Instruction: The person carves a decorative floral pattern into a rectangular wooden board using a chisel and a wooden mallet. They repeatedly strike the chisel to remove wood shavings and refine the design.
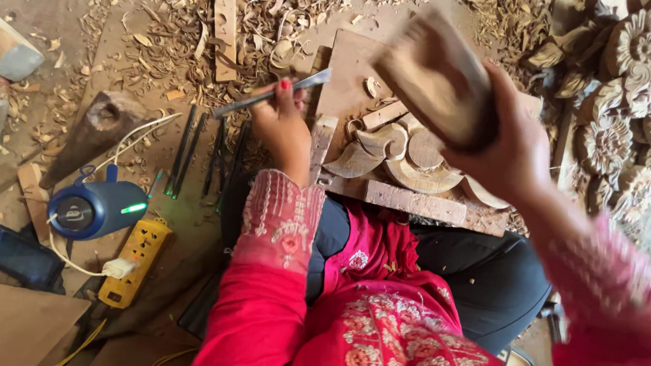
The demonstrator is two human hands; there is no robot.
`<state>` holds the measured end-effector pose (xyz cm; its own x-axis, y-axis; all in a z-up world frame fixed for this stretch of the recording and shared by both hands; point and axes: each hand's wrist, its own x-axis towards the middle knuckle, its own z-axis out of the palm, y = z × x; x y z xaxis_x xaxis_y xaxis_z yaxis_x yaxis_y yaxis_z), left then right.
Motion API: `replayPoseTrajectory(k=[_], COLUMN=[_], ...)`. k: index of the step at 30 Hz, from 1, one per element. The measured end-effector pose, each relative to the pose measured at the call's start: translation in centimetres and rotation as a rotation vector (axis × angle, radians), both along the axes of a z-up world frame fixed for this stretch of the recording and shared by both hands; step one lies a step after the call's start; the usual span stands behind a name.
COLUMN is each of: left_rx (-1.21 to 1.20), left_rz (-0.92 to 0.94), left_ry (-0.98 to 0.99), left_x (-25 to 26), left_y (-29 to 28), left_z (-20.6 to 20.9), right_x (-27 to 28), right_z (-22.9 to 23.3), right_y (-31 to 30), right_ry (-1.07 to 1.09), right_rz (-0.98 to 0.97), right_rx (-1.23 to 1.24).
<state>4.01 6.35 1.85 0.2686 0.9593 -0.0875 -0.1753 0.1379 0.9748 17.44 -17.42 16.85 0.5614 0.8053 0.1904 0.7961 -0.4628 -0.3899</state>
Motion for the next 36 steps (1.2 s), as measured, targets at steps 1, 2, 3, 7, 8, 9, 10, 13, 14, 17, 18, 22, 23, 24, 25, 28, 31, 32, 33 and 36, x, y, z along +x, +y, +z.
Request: replayPoseTrajectory(k=[1, 2, 3, 7, 8, 9, 10, 13, 14, 17, 18, 22, 23, 24, 25, 28, 31, 32, 33, 36], left_rx=[0.136, 0.187, 0.24, 0.425, 0.424, 0.425, 0.425, 0.367, 0.311, 0.188, 0.178, 0.453, 0.459, 0.465, 0.473, 0.435, 0.38, 0.389, 0.403, 0.422], left_rz=[-0.018, -0.105, -0.193, -0.446, -0.497, -0.543, -0.589, -0.531, -0.549, -0.604, -0.624, -0.691, -0.712, -0.734, -0.754, -0.815, -0.914, -0.917, -0.918, -0.924], left_ry=[0.01, 0.158, 0.307, 0.374, 0.295, 0.215, 0.135, 0.113, 0.205, 0.372, 0.358, 0.284, 0.3, 0.315, 0.331, 0.387, 0.108, 0.156, 0.204, 0.201], left_x=[-0.3, -0.8, -1.5, -3.4, -3.6, -3.6, -3.5, -2.9, -2.7, -1.9, -1.7, -1.1, -1.1, -1.1, -1.0, -0.5, 0.0, 0.1, 0.2, 0.2], left_y=[0.0, -0.2, -0.5, -1.5, -1.4, -1.2, -0.9, -0.8, -0.7, 0.0, 0.4, 1.3, 1.4, 1.5, 1.6, 1.7, 1.4, 1.3, 1.3, 1.6], left_z=[0.4, 0.8, 1.0, 0.8, 0.5, 0.3, 0.0, -0.7, -0.8, -0.9, -0.9, -0.8, -0.9, -0.9, -0.9, -0.9, -0.8, -0.8, -0.6, -0.3], right_x=[-0.1, -0.3, -0.5, -1.1, -1.1, -1.0, -0.9, -0.8, -0.8, -0.8, -0.8, -1.0, -1.1, -1.3, -1.4, -1.2, -0.3, 0.2, 0.8, 2.0], right_z=[-0.9, -1.8, -2.5, -5.0, -5.3, -5.5, -5.6, -5.7, -5.6, -5.4, -5.3, -4.7, -4.5, -4.3, -4.1, -3.2, -2.2, -1.8, -1.3, 0.9], right_y=[-1.9, -3.7, -5.3, -9.6, -10.2, -10.4, -10.5, -10.2, -10.0, -9.1, -8.8, -7.8, -7.6, -7.3, -7.0, -5.9, -4.1, -3.3, -2.2, 1.5], right_ry=[0.041, 0.052, 0.064, 0.145, 0.154, 0.16, 0.166, 0.185, 0.176, 0.153, 0.152, 0.139, 0.131, 0.122, 0.113, 0.084, 0.074, -0.002, -0.079, -0.173], right_rz=[-0.042, -0.095, -0.149, -0.233, -0.238, -0.239, -0.24, -0.253, -0.252, -0.252, -0.252, -0.204, -0.201, -0.197, -0.193, -0.15, -0.098, -0.017, 0.066, 0.211], right_rx=[0.017, -0.006, -0.028, -0.018, -0.013, -0.004, 0.004, -0.004, -0.012, -0.036, -0.046, -0.049, -0.06, -0.071, -0.08, -0.069, -0.044, 0.029, 0.104, 0.317])
